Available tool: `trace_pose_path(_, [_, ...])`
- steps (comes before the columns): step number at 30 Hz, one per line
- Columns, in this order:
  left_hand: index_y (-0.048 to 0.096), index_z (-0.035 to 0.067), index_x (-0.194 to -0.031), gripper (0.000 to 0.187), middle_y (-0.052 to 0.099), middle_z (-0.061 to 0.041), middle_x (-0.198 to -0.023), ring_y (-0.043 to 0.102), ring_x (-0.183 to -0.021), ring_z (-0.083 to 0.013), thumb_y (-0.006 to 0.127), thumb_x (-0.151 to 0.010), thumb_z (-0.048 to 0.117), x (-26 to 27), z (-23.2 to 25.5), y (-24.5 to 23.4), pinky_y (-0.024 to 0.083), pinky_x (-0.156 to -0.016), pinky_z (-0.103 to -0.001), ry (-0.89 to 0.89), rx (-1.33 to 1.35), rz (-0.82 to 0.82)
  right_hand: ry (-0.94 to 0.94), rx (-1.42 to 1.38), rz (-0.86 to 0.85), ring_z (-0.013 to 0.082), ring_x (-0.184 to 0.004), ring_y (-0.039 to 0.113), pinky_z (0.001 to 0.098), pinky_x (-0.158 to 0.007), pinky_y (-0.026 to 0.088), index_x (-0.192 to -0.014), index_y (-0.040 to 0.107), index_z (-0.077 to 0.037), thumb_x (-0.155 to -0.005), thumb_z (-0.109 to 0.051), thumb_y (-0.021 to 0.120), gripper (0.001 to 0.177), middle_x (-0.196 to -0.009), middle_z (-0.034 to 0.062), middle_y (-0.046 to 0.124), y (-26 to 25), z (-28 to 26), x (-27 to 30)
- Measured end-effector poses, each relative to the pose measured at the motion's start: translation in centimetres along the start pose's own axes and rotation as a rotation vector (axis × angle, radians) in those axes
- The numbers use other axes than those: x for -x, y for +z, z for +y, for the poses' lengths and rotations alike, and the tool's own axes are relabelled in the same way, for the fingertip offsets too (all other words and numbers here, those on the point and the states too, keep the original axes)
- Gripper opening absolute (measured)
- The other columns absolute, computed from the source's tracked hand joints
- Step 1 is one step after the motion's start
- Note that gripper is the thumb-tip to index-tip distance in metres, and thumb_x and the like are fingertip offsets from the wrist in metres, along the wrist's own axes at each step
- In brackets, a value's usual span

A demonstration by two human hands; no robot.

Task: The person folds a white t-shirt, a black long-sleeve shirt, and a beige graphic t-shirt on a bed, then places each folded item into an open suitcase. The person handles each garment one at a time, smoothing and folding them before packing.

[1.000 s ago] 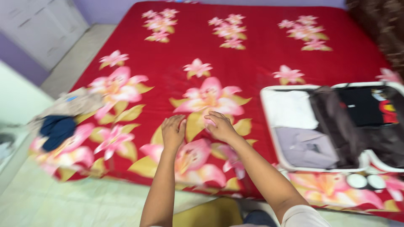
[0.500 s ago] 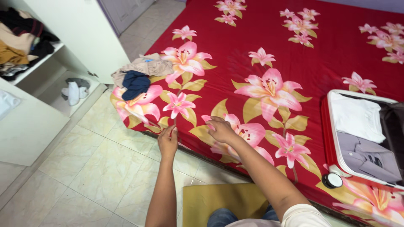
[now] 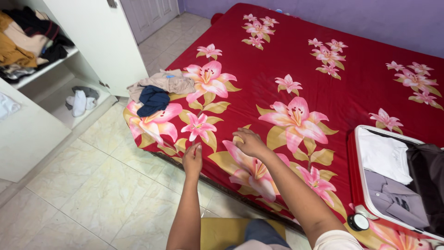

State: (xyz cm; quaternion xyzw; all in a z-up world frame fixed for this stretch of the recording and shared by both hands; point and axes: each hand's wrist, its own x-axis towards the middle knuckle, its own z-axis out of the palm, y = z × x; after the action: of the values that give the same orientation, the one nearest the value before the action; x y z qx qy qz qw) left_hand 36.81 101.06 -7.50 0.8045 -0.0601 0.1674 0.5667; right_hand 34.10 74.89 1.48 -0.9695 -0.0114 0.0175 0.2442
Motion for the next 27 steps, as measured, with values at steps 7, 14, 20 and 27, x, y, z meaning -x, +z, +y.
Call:
trace_pose_path(7, [0.076, 0.007, -0.112, 0.027, 0.076, -0.014, -0.110, 0.071, -0.105, -0.0301, 0.064, -0.098, 0.026, -1.2, 1.0, 1.1, 0.053, -0.092, -0.039, -0.041, 0.000, 0.010, -0.046, -0.037, -0.019, 0.0335, -0.148, 0.038, 0.0614, -0.116, 0.029, -0.139, 0.060, -0.018, -0.091, -0.036, 0.065, 0.052, -0.158, 0.0126, 0.044, 0.1, 1.5, -2.1])
trace_pose_path(14, [0.075, 0.009, -0.115, 0.029, 0.076, -0.013, -0.102, 0.073, -0.092, -0.0288, 0.064, -0.097, 0.029, -2.9, 2.6, 1.2, 0.056, -0.084, -0.038, -0.197, -0.048, 0.002, -0.084, -0.125, -0.059, 0.0323, -0.144, 0.044, 0.0554, -0.117, 0.036, -0.138, 0.061, -0.019, -0.091, -0.039, 0.066, 0.051, -0.158, 0.0131, 0.045, -0.3, 1.6, -4.0])
trace_pose_path(20, [0.076, 0.008, -0.114, 0.028, 0.075, -0.014, -0.112, 0.071, -0.099, -0.0306, 0.064, -0.096, 0.025, -4.7, 2.9, 2.4, 0.054, -0.084, -0.039, -0.070, -0.089, 0.131, -0.105, -0.128, -0.086, 0.0316, -0.145, 0.041, 0.0504, -0.116, 0.030, -0.138, 0.061, -0.017, -0.092, -0.036, 0.067, 0.049, -0.155, 0.0115, 0.047, -1.2, 3.4, -8.3])
trace_pose_path(27, [0.076, 0.008, -0.113, 0.026, 0.076, -0.013, -0.110, 0.072, -0.099, -0.0283, 0.065, -0.097, 0.026, -5.8, 3.3, 3.0, 0.055, -0.087, -0.038, -0.148, -0.147, 0.195, -0.277, -0.289, -0.084, 0.0282, -0.135, 0.056, 0.0388, -0.113, 0.044, -0.129, 0.066, -0.010, -0.091, -0.030, 0.071, 0.044, -0.141, 0.0130, 0.062, 0.6, 6.9, -14.0])
